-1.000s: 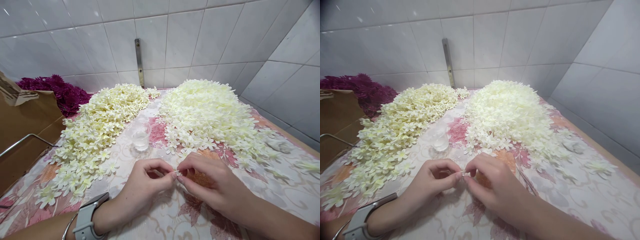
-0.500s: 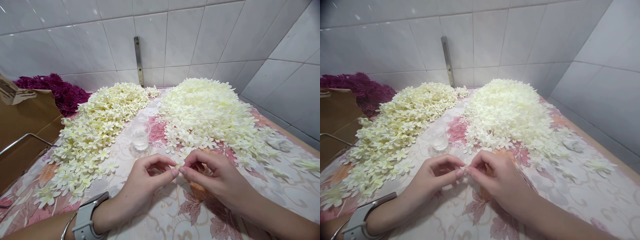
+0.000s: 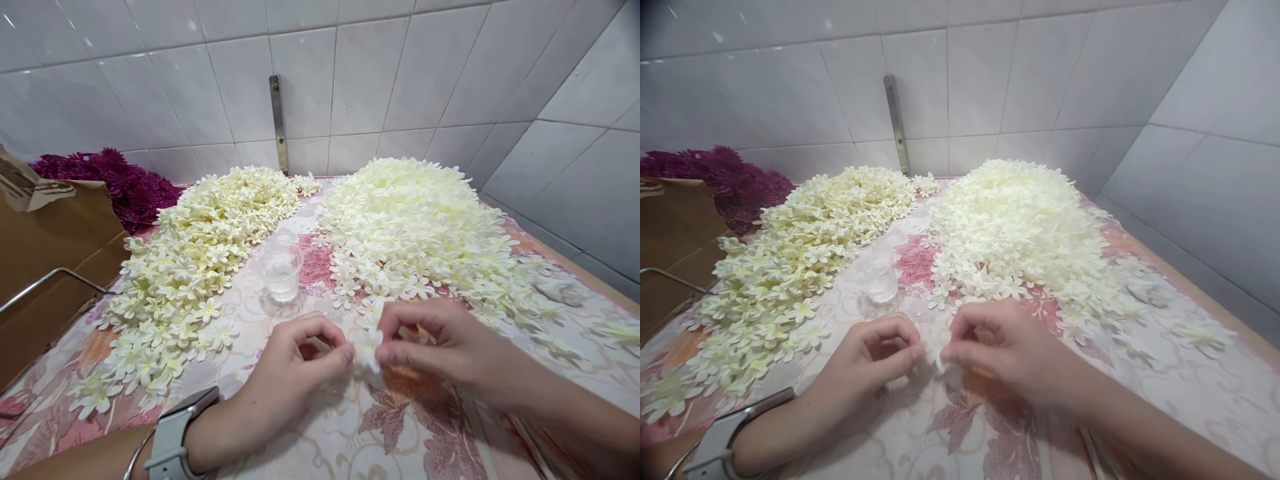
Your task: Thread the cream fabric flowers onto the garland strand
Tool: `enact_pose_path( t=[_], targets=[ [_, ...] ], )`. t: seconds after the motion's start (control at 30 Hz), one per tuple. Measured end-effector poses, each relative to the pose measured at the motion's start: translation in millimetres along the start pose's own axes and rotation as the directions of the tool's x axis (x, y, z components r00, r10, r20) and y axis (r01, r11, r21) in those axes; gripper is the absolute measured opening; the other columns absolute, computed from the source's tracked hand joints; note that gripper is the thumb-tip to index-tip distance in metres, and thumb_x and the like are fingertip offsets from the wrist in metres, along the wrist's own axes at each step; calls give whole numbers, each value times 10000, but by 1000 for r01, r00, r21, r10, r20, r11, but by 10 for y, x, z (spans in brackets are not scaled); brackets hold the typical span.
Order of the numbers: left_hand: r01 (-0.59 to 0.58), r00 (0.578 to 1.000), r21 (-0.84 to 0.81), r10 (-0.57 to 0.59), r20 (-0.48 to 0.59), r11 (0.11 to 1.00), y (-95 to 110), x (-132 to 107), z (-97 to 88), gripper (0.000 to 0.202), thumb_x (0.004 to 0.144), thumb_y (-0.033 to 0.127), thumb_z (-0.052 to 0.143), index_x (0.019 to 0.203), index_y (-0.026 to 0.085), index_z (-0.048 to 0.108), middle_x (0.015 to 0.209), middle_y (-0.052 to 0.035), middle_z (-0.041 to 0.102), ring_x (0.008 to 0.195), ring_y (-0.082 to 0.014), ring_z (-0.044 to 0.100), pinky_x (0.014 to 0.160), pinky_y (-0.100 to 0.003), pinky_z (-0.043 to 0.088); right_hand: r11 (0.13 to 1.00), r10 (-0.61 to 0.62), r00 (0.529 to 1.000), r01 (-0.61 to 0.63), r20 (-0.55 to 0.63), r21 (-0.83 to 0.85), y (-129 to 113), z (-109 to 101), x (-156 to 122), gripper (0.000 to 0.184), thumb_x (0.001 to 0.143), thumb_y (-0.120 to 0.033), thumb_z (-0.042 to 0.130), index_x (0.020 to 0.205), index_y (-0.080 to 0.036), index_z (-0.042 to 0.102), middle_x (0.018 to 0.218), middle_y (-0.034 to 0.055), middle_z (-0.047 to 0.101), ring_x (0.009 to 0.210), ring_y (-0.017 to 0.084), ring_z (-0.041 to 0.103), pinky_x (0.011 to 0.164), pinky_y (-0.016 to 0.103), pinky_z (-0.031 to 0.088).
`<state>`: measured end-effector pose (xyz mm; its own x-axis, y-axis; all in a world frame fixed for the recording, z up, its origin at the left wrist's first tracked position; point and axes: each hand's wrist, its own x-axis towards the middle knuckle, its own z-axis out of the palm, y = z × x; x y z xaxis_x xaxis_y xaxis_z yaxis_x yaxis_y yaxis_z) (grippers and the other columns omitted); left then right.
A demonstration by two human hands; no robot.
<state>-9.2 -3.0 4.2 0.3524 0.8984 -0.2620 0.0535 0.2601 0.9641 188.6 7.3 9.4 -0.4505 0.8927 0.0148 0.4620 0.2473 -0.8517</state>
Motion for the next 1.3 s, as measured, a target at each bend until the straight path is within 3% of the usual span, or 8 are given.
enact_pose_path(
  t=[0.2,0.47,0.57,0.73,0.83,0.9,1.07,1.3],
  targets=[
    [-75,988,12,76,-138,997,-56,31,3,103,792,226,633,843,214,721,881,-7,633,766,-103,561,640,-172,440,761,-298,865,-40,-403,-648,199,-341,90,248,885,-296,436,934,-155,634,861,112,682,780,255,608,672,378,429],
    [-307,933,310,350,-90,900,52,-7,-86,211,841,230,591,1009,298,700,1078,-7,662,915,-142,605,688,-203,488,639,-503,864,381,12,-668,194,-52,63,109,870,-250,530,911,-195,614,1052,110,616,1013,260,526,803,394,430],
    [-431,837,431,530,-138,793,205,-42,-175,180,839,202,591,953,282,705,998,7,690,863,-133,620,663,-203,505,536,-534,845,362,26,-763,273,-54,117,148,868,-153,501,774,-187,610,1079,114,621,1059,282,509,804,416,410],
    [-592,539,549,796,-275,590,480,-71,-385,183,812,135,602,933,241,689,926,11,700,806,-128,632,591,-195,522,455,-603,795,273,-68,-848,215,-321,128,150,866,-135,482,765,-155,592,950,148,643,955,302,559,762,451,420],
    [-543,458,660,842,-285,519,634,-47,-602,166,811,164,597,943,220,682,949,-3,703,832,-141,638,620,-210,525,408,-656,750,259,-84,-876,74,-421,102,129,878,-153,486,799,-142,587,892,145,642,888,286,579,741,443,443],
    [-406,477,798,848,-231,445,719,-21,-792,152,810,202,591,928,214,685,948,-15,711,835,-161,646,663,-239,524,382,-690,718,250,-94,-890,7,-421,103,122,879,-144,491,797,-138,582,870,145,643,868,283,581,723,435,451],
    [-62,752,996,659,8,58,777,92,-1229,159,796,214,548,829,204,704,938,-71,719,910,-248,631,818,-371,450,370,-730,676,263,-104,-891,31,-321,163,104,871,-126,509,797,-146,579,847,133,651,833,268,588,691,413,449],
    [-77,798,994,603,18,73,563,262,-1443,47,623,245,710,621,217,672,886,-66,703,1023,-330,558,999,-543,208,391,-710,698,278,-95,-877,143,-277,160,138,892,-158,460,801,-185,561,853,111,653,840,258,589,687,405,445]
  ],
)
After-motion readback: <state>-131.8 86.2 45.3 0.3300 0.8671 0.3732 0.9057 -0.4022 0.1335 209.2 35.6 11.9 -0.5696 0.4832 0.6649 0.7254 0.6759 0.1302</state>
